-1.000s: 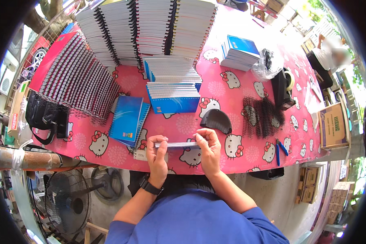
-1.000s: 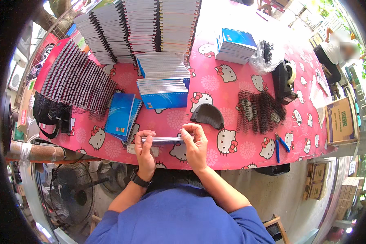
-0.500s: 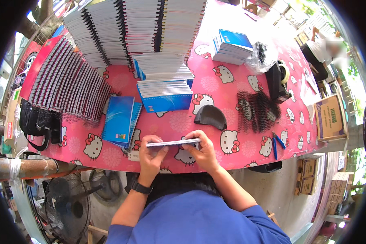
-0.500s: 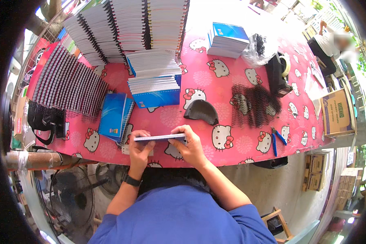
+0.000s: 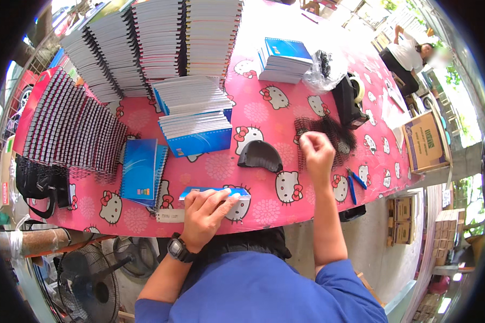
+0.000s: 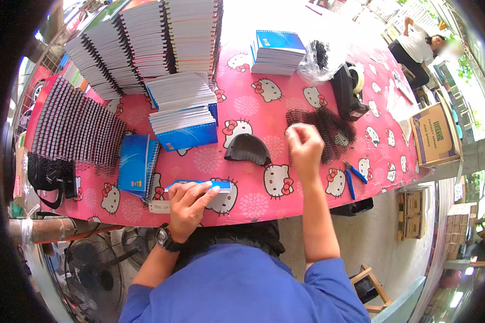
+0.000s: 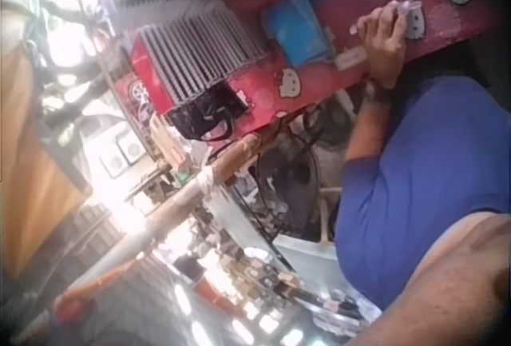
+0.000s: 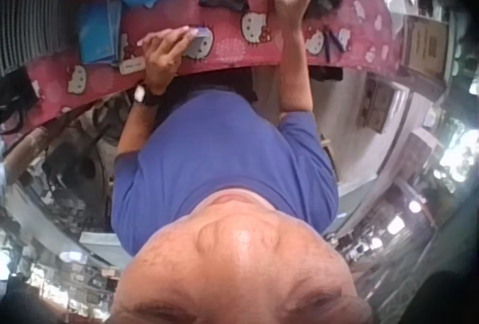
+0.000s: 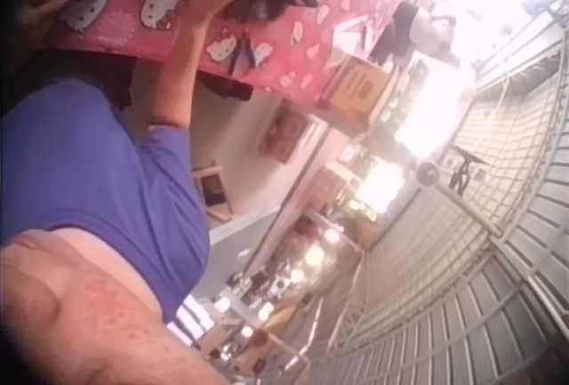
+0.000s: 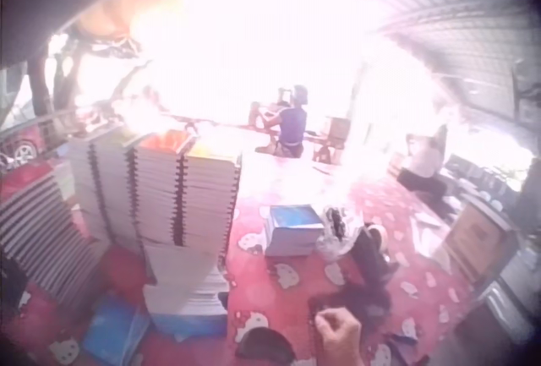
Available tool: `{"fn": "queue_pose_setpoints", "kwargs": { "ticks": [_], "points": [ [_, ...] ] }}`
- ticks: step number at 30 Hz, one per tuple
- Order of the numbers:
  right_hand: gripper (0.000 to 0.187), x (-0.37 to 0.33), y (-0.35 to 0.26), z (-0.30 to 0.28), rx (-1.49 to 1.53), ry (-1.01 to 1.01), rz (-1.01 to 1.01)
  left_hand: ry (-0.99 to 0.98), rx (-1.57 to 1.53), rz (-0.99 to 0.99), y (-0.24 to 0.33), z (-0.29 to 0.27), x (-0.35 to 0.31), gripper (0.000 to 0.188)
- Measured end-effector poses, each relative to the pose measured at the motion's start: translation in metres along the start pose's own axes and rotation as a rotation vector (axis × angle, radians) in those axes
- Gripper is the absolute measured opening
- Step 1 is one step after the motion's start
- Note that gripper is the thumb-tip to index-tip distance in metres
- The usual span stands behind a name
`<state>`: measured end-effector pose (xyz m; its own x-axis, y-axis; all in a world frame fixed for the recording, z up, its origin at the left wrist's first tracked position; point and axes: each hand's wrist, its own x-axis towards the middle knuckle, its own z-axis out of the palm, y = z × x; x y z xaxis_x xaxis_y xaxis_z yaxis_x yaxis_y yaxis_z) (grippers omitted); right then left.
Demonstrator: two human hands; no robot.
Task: The person takes a plastic spiral binding and a small blue notebook cover, aligns the binding with the holes in the cover, and threads the spiral through by hand.
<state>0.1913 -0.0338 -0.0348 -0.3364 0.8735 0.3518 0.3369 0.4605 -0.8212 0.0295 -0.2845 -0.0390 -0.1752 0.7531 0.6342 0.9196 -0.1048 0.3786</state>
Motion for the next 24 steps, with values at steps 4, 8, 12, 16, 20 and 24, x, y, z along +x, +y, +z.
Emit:
{"fn": "queue_pose_setpoints", "kwargs": {
  "ticks": [4, 8, 12, 16, 20, 24],
  "points": [
    [0.030, 0.027, 0.047, -0.004, -0.614, -0.065, -0.101, 0.000, 0.069, 0.034, -0.003, 0.003, 0.003, 0.036],
    [0.023, 0.034, 0.032, -0.003, -0.390, -0.111, 0.064, -0.028, 0.052, -0.008, 0.000, 0.000, 0.008, 0.035],
    [0.020, 0.036, 0.045, -0.016, -0.467, -0.058, -0.021, 0.012, 0.041, -0.017, -0.001, 0.006, 0.013, 0.031],
    [0.025, 0.033, 0.012, -0.022, -0.289, -0.017, -0.038, 0.022, 0.017, -0.023, -0.001, 0.007, 0.011, 0.030],
    [0.027, -0.002, -0.034, -0.012, 0.044, -0.288, -0.089, 0.023, -0.004, -0.055, -0.001, 0.008, 0.013, 0.028],
    [0.020, -0.063, -0.052, 0.032, -0.071, -0.409, 0.032, 0.032, 0.011, -0.055, -0.001, 0.011, 0.014, 0.032]
  ]
}}
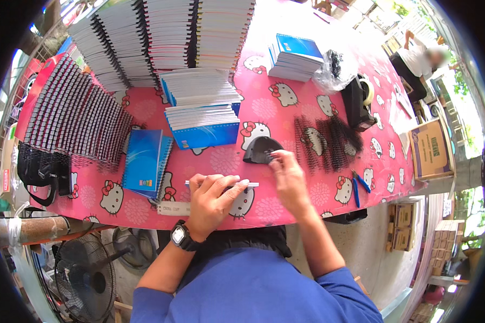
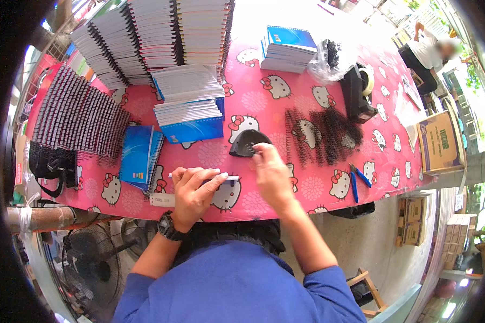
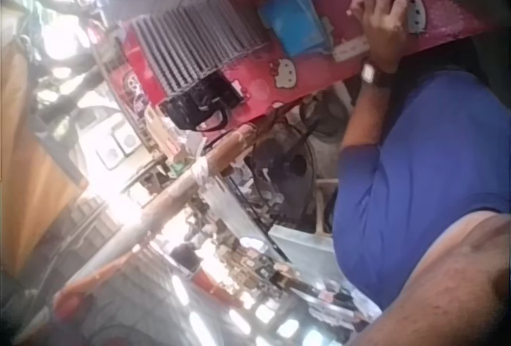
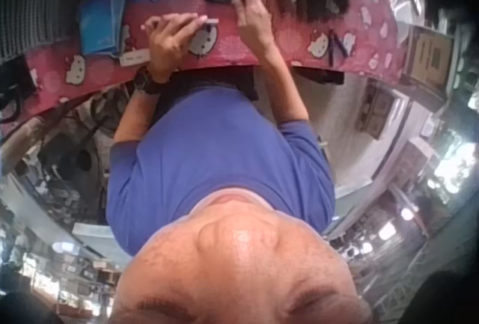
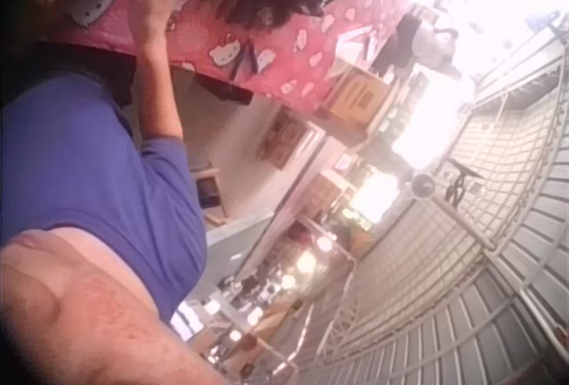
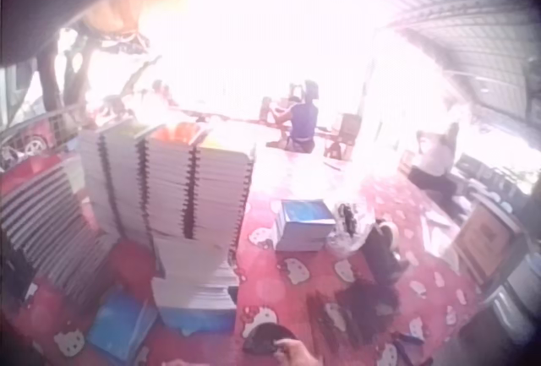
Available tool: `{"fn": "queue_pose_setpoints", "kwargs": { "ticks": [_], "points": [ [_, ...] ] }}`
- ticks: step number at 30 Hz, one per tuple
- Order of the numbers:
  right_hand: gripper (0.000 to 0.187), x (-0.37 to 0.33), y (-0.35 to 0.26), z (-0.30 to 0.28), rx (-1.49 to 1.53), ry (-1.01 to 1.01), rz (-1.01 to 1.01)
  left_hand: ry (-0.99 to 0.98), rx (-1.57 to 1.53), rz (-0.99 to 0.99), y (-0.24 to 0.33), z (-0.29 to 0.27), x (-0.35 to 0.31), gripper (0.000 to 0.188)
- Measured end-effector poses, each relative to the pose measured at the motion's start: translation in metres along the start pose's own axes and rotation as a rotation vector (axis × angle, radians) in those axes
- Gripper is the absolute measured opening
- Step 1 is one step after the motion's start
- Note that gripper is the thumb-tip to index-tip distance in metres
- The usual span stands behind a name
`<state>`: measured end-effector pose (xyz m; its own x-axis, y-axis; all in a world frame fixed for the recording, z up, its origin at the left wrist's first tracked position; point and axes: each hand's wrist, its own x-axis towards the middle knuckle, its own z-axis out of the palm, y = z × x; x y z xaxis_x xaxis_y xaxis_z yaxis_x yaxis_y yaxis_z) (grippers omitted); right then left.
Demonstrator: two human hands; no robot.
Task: The person takes a plastic spiral binding and a small blue notebook cover, aligns the binding with the holes in the cover, and threads the spiral through by hand.
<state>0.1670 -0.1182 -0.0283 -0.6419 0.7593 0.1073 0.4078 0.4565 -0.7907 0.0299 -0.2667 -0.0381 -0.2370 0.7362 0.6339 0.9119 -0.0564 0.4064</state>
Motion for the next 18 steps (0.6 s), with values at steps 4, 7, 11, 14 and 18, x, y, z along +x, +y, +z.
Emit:
{"fn": "queue_pose_setpoints", "kwargs": {
  "ticks": [4, 7, 11, 14, 18],
  "points": [
    [0.028, -0.010, -0.008, 0.045, 0.096, 0.086, -0.118, 0.007, -0.008, 0.010, -0.002, 0.002, -0.001, 0.030],
    [0.031, -0.008, -0.016, 0.030, 0.145, 0.049, -0.166, 0.001, -0.009, 0.019, -0.004, -0.002, -0.001, 0.028],
    [0.021, -0.009, -0.011, -0.010, 0.309, -0.138, -0.164, -0.019, -0.067, -0.033, -0.003, -0.004, -0.001, 0.025],
    [0.022, -0.010, -0.013, -0.021, 0.320, -0.285, -0.160, -0.025, -0.101, -0.027, -0.001, -0.003, 0.002, 0.024],
    [0.023, -0.006, -0.013, -0.023, 0.283, -0.311, -0.258, -0.023, -0.121, -0.011, 0.000, -0.004, 0.004, 0.023]
  ]
}}
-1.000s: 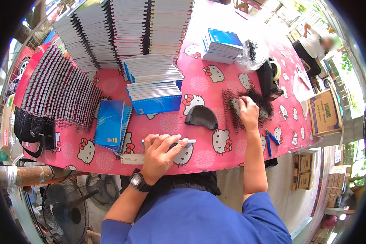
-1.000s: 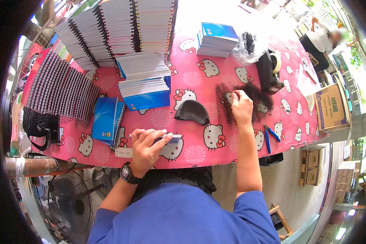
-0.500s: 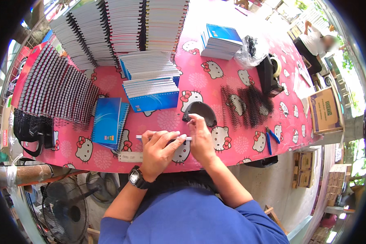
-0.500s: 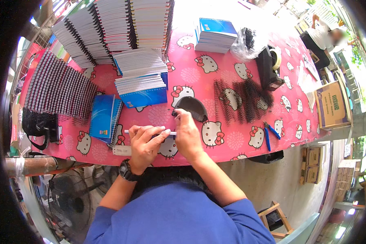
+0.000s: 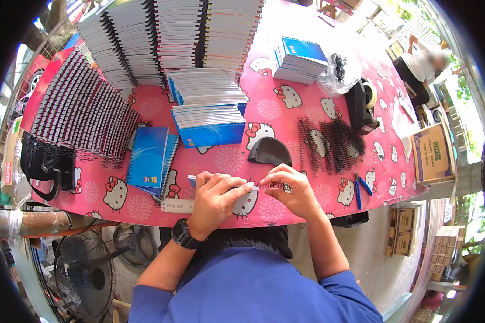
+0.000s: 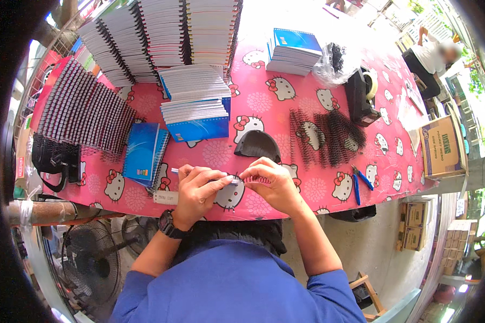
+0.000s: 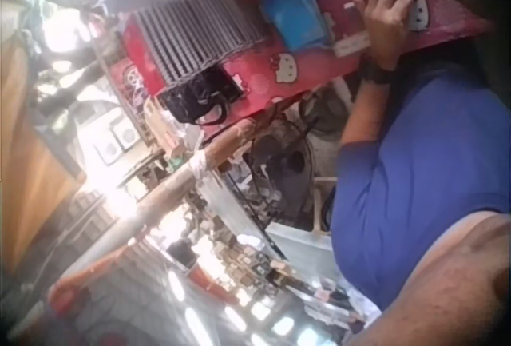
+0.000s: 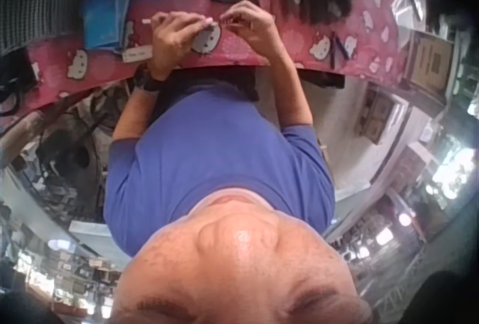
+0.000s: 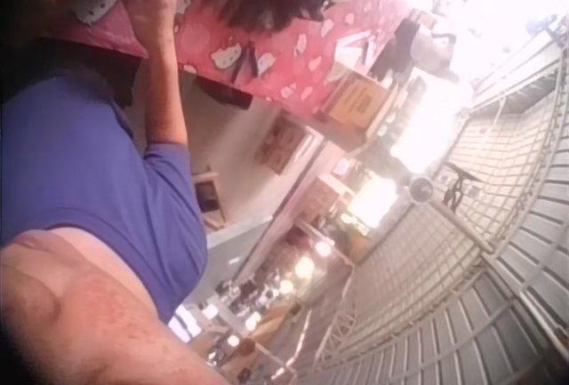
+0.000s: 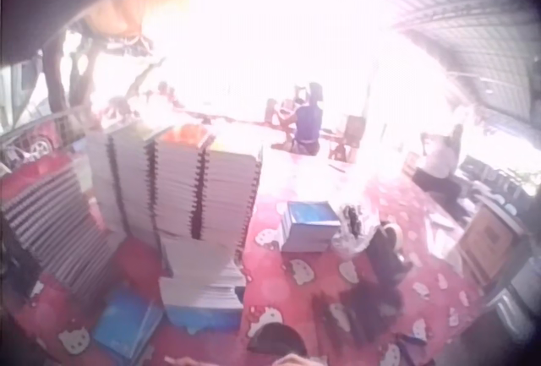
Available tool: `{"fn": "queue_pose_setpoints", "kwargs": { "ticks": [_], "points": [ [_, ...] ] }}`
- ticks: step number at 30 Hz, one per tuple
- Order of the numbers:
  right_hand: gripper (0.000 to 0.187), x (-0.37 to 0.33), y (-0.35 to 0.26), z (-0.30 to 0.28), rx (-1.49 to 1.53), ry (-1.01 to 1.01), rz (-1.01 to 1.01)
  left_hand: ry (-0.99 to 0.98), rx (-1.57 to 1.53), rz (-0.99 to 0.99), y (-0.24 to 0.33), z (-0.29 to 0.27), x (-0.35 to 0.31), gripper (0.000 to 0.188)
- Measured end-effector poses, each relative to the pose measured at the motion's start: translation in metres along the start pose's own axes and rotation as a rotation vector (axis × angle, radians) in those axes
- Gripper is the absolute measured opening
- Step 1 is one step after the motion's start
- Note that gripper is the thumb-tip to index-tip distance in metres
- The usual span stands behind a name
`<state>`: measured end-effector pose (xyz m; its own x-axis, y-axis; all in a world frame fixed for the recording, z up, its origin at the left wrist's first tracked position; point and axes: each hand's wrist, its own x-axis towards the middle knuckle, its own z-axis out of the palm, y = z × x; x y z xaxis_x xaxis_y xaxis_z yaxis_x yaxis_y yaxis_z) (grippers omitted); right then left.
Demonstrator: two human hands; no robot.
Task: The person takes a plastic spiral binding and a small blue notebook cover, aligns the binding with the holes in the cover, and threads the spiral through by hand.
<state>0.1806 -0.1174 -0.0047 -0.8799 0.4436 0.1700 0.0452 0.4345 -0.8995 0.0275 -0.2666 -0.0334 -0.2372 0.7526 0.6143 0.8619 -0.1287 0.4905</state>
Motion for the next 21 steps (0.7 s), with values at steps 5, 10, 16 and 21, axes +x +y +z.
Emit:
{"fn": "queue_pose_setpoints", "kwargs": {
  "ticks": [5, 10, 16, 21],
  "points": [
    [0.019, 0.002, 0.005, 0.000, -0.111, -0.033, -0.051, 0.000, 0.005, -0.007, 0.002, 0.000, 0.001, 0.022],
    [0.024, 0.001, 0.004, 0.001, -0.128, -0.081, -0.144, 0.013, -0.017, -0.027, 0.004, 0.000, 0.003, 0.025],
    [0.038, 0.000, -0.019, 0.001, -0.265, -0.061, -0.008, -0.012, 0.006, -0.122, 0.017, 0.000, 0.007, 0.030],
    [0.038, 0.009, -0.012, -0.007, -0.099, -0.331, 0.311, -0.202, 0.074, -0.125, 0.024, 0.000, 0.000, 0.023]
  ]
}}
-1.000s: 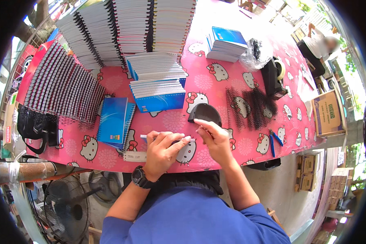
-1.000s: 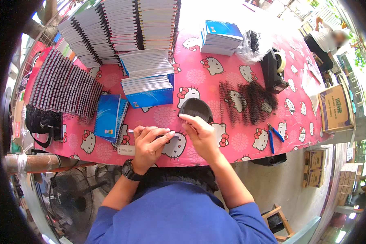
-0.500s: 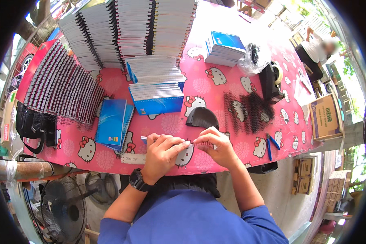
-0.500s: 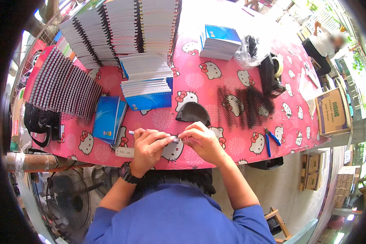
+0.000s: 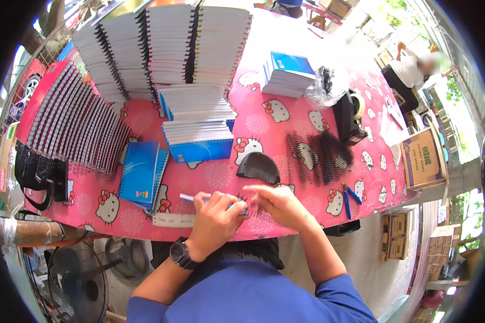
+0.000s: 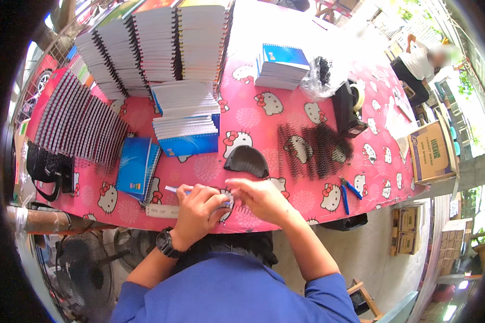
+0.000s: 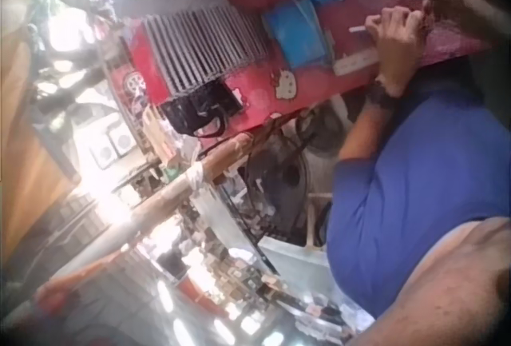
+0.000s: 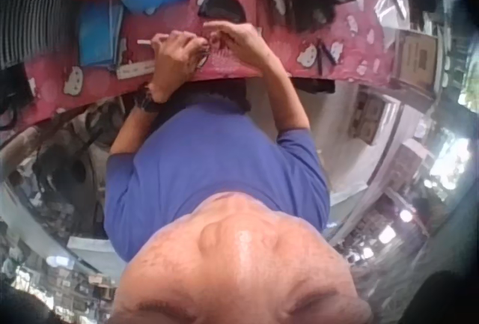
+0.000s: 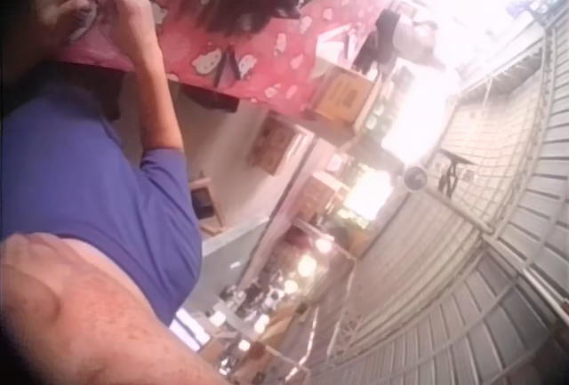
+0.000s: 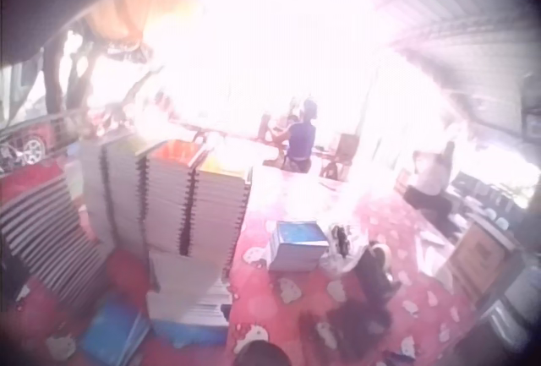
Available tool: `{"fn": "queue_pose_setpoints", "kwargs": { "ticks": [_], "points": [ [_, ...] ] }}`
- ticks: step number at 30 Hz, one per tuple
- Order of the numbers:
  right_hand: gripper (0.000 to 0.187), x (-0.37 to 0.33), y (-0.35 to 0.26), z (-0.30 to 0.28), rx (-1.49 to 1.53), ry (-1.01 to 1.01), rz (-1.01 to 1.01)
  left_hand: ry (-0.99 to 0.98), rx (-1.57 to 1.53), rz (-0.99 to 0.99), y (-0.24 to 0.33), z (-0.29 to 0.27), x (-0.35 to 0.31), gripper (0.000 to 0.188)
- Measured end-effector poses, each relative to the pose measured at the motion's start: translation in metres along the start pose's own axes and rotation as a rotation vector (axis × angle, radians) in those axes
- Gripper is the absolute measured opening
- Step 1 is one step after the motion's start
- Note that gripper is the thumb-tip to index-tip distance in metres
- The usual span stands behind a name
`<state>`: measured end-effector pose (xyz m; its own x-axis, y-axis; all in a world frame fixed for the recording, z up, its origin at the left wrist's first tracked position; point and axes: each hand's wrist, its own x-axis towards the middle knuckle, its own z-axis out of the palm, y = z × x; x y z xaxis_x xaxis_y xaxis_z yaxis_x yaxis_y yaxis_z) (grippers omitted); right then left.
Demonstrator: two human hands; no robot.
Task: The person takes a plastic spiral binding and a small blue notebook cover, aligns the binding with the holes in the cover, and threads the spiral through by hand.
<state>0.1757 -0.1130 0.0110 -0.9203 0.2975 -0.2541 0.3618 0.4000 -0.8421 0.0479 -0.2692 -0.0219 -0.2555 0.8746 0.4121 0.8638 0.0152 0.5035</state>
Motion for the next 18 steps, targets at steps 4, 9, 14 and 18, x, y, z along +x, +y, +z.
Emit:
{"fn": "queue_pose_setpoints", "kwargs": {
  "ticks": [4, 9, 14, 18],
  "points": [
    [0.036, 0.039, 0.043, -0.022, -0.466, 0.443, -0.445, -0.018, -0.046, 0.047, -0.005, -0.002, -0.001, 0.024],
    [0.068, 0.030, 0.036, -0.030, -0.517, 0.106, -0.163, -0.071, -0.055, 0.084, -0.001, -0.007, 0.007, 0.017],
    [0.076, 0.038, 0.034, -0.026, -0.641, 0.165, -0.234, -0.061, -0.106, 0.099, 0.001, -0.016, 0.008, 0.012],
    [0.073, 0.050, 0.051, -0.013, -0.526, 0.206, -0.423, -0.152, -0.093, 0.112, -0.007, -0.011, 0.007, 0.014]
  ]
}}
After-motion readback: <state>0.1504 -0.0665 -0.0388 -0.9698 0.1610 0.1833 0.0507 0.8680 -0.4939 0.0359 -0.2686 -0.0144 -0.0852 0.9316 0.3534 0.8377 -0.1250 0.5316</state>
